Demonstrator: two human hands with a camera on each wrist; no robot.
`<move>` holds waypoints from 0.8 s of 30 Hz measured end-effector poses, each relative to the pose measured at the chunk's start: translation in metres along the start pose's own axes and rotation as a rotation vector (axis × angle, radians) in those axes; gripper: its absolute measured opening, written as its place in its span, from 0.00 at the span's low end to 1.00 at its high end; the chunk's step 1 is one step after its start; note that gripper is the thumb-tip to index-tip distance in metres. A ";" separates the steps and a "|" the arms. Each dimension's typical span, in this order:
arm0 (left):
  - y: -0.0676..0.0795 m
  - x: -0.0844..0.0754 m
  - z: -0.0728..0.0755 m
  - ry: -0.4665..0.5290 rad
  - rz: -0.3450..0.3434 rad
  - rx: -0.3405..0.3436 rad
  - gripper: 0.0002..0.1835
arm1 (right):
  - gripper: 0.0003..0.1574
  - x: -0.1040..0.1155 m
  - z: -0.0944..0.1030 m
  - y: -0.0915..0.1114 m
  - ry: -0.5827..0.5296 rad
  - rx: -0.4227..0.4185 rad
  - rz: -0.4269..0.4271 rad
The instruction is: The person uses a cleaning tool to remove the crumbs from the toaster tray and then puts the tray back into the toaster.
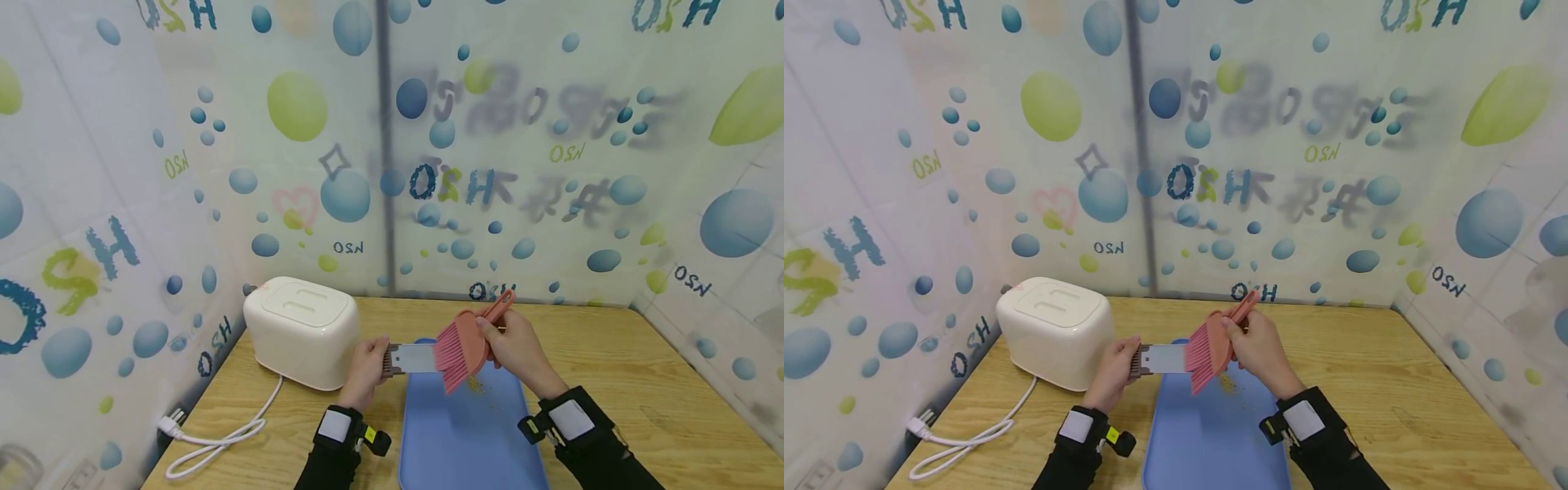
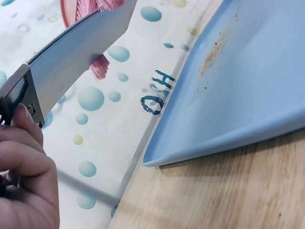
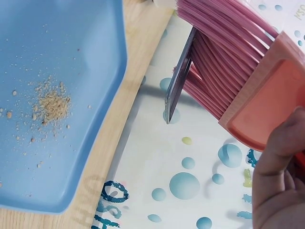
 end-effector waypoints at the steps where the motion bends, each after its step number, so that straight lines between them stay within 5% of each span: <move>1: 0.000 0.000 0.000 0.000 0.000 0.000 0.22 | 0.19 0.000 0.000 0.000 0.000 0.001 0.001; 24: 0.000 -0.001 0.000 -0.017 -0.005 -0.002 0.23 | 0.19 -0.001 0.007 0.003 0.021 -0.016 -0.003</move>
Point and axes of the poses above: each hand's wrist, its own y-axis away from the middle knuckle, its own z-axis out of the back of the hand, x = y × z, the point moved 6 cm from there along -y, towards the middle knuckle, and after that the axes turned 14 degrees about -y, right-handed, at the moved point
